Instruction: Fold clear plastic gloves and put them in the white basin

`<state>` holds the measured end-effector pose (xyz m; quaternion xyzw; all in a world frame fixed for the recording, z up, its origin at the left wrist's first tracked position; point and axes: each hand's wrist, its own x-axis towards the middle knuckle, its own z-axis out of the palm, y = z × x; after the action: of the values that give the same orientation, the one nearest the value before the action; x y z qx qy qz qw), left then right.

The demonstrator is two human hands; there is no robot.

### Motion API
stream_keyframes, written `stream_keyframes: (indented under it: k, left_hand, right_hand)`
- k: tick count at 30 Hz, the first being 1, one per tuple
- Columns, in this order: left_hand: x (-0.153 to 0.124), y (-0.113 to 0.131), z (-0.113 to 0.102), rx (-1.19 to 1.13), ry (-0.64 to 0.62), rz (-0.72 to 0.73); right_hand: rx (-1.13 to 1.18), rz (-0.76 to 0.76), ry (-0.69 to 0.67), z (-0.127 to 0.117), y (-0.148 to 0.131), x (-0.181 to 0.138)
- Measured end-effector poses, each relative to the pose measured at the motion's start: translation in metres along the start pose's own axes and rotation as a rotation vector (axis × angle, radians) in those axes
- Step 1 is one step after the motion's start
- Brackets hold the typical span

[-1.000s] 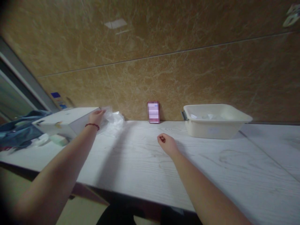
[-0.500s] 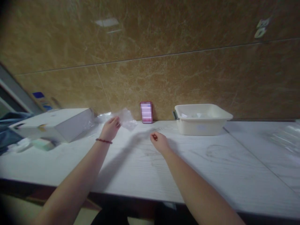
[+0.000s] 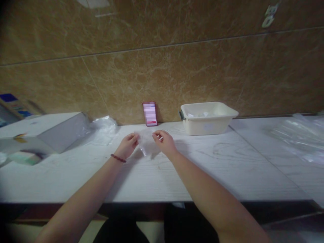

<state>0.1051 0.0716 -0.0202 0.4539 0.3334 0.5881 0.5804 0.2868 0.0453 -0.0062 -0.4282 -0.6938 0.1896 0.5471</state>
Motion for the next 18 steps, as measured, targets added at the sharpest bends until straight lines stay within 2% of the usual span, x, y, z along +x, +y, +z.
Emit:
stream_keyframes:
  k: [8,18]
  left_hand:
    - [-0.006,0.000,0.006,0.031,-0.062,0.009]
    - [-0.011,-0.001,0.011,0.109,-0.085,-0.037]
  right_hand:
    - [0.089,0.052,0.024,0.003,-0.003,-0.001]
    - [0.010,-0.002,-0.030,0.002,-0.012,-0.005]
